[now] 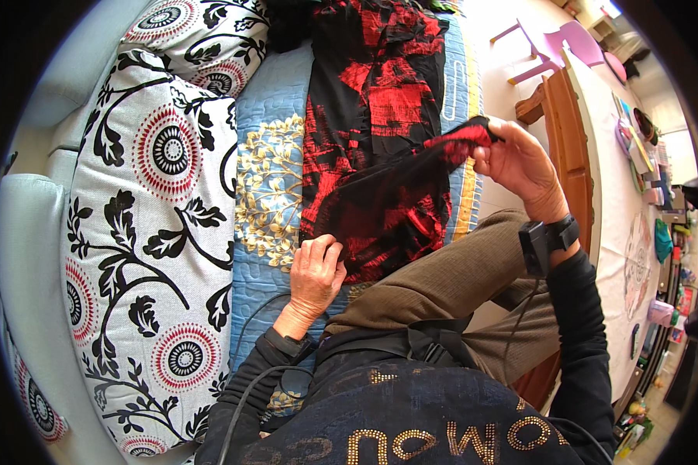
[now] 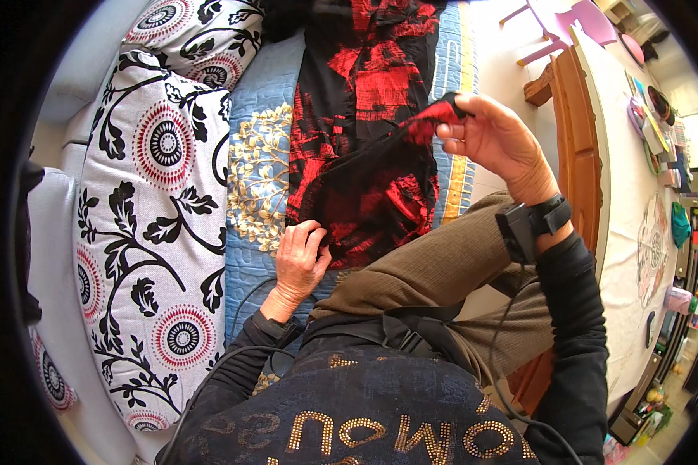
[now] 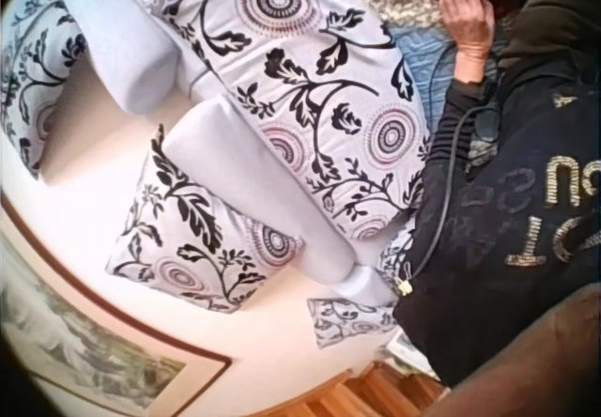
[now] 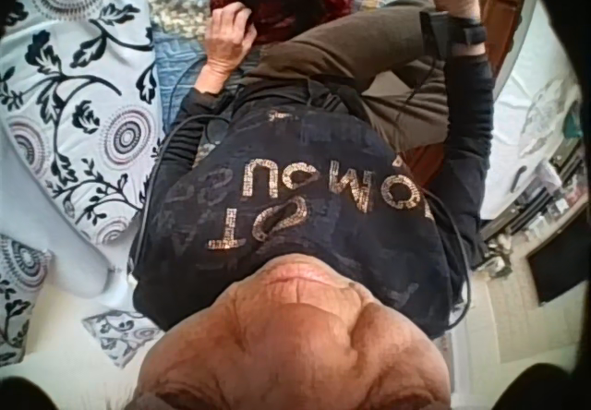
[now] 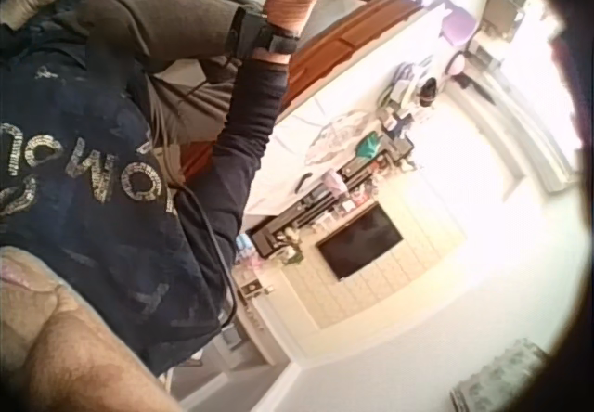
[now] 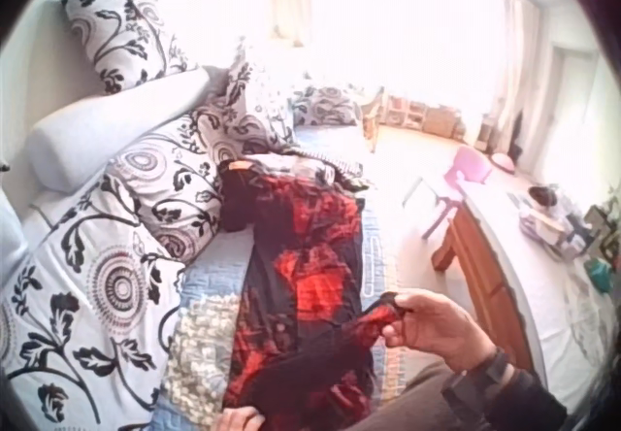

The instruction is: The person sits on a bed and folds several garments by hand. They unfold, align, and fold a red and black patterned top, then a striped shirt, and finally a white shirt with a dark pattern, placing each folded item on the bed.

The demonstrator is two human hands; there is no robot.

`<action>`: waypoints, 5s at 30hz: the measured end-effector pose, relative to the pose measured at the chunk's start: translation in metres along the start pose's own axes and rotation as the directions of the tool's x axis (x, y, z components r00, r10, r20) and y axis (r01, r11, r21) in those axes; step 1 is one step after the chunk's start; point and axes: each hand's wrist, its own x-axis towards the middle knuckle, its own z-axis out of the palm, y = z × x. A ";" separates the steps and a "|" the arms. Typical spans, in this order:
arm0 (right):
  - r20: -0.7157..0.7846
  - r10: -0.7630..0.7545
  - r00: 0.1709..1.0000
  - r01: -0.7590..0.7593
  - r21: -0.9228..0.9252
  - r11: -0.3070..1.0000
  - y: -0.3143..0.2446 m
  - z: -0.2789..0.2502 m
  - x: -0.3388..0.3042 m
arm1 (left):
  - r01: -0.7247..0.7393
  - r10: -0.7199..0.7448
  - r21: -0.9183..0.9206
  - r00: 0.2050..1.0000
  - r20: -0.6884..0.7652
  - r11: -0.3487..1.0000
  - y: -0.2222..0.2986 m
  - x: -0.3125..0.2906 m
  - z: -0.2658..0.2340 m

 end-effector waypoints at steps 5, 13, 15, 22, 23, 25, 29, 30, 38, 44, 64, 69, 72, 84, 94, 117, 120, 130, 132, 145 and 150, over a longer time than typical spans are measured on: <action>-0.160 -0.052 0.986 0.113 0.405 0.907 0.022 0.033 0.041 | 0.138 -0.167 -0.299 0.983 -0.074 0.944 -0.004 -0.004 -0.004; -0.186 -0.291 0.938 0.239 -0.258 0.936 0.061 0.061 0.169 | 0.593 -0.589 -0.774 0.714 0.378 0.222 -0.027 -0.011 -0.014; -0.239 -0.377 0.895 0.208 -0.522 0.827 0.067 0.049 0.178 | 0.656 -0.634 -0.736 0.645 0.428 0.170 -0.031 -0.007 -0.017; -0.368 -0.447 0.815 -0.160 -0.885 0.436 0.088 -0.013 0.173 | 0.675 -0.579 -0.735 0.577 0.576 -0.059 -0.028 -0.001 -0.029; -0.371 -0.461 0.806 -0.226 -0.913 0.339 0.091 -0.017 0.176 | 0.661 -0.573 -0.750 0.606 0.552 -0.024 -0.027 -0.001 -0.028; -0.388 -0.544 0.744 -0.348 -0.920 0.181 0.097 -0.020 0.189 | 0.680 -0.578 -0.732 0.617 0.534 0.049 -0.026 -0.001 -0.024; -0.286 -0.629 0.723 -0.391 -0.920 -0.031 0.105 -0.014 0.214 | 0.670 -0.559 -0.726 0.665 0.496 0.153 -0.029 -0.003 -0.016; -0.279 -0.609 0.743 -0.353 -0.936 -0.002 0.104 -0.013 0.220 | 0.674 -0.559 -0.710 0.675 0.481 0.205 -0.030 -0.004 -0.015; -0.246 -0.692 0.679 -0.216 -0.967 0.132 0.094 -0.019 0.226 | 0.693 -0.575 -0.644 0.686 0.447 0.326 -0.031 -0.006 -0.017; -0.202 -0.571 0.796 -0.282 -0.958 -0.054 0.108 -0.017 0.209 | 0.684 -0.594 -0.630 0.694 0.407 0.368 -0.030 -0.004 -0.014; 0.288 -0.452 0.844 0.154 -0.938 -0.310 0.066 -0.033 0.117 | -0.033 0.025 0.060 0.991 0.134 0.998 -0.041 0.079 -0.019; 0.421 0.067 0.905 0.420 -0.855 -0.303 0.059 -0.019 0.020 | -0.257 0.243 0.001 0.914 0.325 0.966 -0.041 0.020 -0.048; 0.236 0.334 0.913 0.354 -0.865 -0.356 0.072 -0.012 -0.010 | -0.323 0.303 -0.036 0.835 0.460 0.946 -0.045 -0.007 -0.040; -0.430 0.168 0.887 -0.376 -0.884 -0.279 0.086 -0.009 -0.020 | -0.202 0.225 -0.240 0.971 0.076 0.950 -0.002 0.013 -0.034; -0.143 0.238 0.961 -0.031 -0.907 -0.421 0.115 0.025 -0.039 | 0.586 -0.119 -0.679 0.789 0.603 0.442 0.038 0.068 0.033; -0.522 0.135 0.842 -0.500 -0.850 -0.165 0.066 -0.010 -0.041 | 0.729 0.024 -0.436 0.501 0.865 0.528 0.044 0.041 0.016; -0.512 0.088 0.854 -0.492 -0.852 -0.180 0.089 -0.016 -0.030 | 0.711 0.015 -0.478 0.550 0.835 0.516 0.044 0.029 -0.003; -0.333 0.035 0.942 -0.334 -0.943 0.018 0.103 -0.014 -0.042 | 0.589 0.377 -0.642 0.521 0.766 0.490 0.066 0.045 0.020; -0.226 0.057 0.972 -0.232 -0.965 0.119 0.110 -0.014 -0.038 | 0.618 0.375 -0.616 0.489 0.788 0.488 0.066 0.043 0.021; -0.258 0.052 0.965 -0.263 -0.955 0.135 0.102 -0.031 -0.034 | 0.681 0.135 -0.543 0.557 0.820 0.491 0.052 0.025 0.012; -0.420 -0.014 0.908 -0.416 -0.903 0.103 0.112 -0.021 -0.029 | 0.724 -0.198 -0.591 0.676 0.709 0.355 0.050 0.032 0.024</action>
